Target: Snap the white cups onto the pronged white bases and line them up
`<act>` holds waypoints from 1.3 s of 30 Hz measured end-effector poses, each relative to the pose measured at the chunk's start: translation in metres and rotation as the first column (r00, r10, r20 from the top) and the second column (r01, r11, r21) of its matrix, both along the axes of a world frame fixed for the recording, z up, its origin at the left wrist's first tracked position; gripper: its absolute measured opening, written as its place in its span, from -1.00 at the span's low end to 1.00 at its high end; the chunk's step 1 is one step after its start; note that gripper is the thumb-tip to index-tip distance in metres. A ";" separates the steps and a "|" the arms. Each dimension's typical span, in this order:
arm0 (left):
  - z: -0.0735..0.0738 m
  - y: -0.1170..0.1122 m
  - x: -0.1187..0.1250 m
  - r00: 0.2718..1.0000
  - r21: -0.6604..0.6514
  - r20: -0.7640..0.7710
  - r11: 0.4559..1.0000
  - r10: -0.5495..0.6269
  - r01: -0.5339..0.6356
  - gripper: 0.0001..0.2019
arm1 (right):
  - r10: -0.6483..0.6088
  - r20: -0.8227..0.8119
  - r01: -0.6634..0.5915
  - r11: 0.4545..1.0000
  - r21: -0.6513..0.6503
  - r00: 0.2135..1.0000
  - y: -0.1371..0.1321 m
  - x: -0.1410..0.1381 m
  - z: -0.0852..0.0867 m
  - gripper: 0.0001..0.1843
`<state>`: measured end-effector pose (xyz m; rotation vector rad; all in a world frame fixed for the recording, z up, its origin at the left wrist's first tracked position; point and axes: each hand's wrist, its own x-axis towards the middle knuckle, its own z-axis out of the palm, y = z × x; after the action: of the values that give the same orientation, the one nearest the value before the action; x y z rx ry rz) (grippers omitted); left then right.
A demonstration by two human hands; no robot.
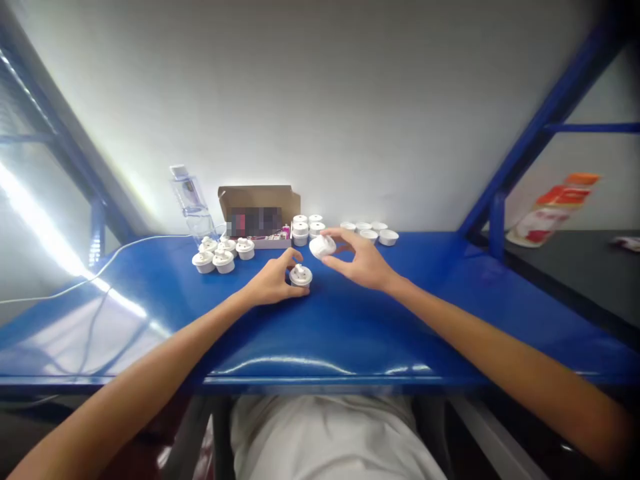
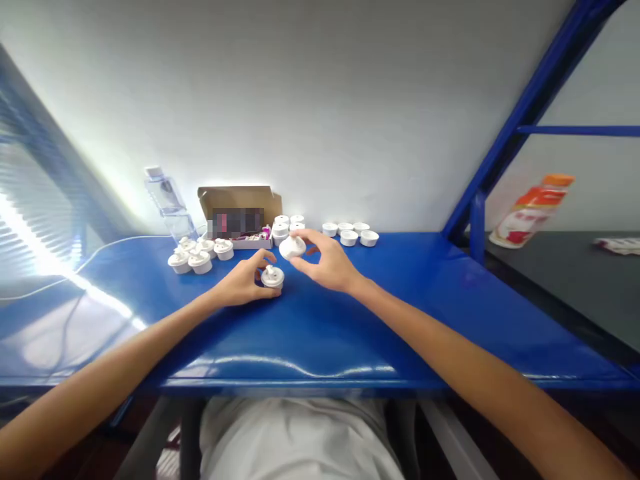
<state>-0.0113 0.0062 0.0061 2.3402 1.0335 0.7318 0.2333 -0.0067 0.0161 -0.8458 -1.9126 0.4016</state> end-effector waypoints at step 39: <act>0.017 -0.005 0.002 0.875 -0.415 0.484 0.878 -0.009 0.239 -0.56 | 0.180 -0.202 -0.233 0.930 -0.284 0.963 -0.016 -0.007 -0.016 -0.48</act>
<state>-0.0089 0.0008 0.0229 1.6808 0.7239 0.8361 0.2259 -0.0224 0.0005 -0.7782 -1.8076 0.8914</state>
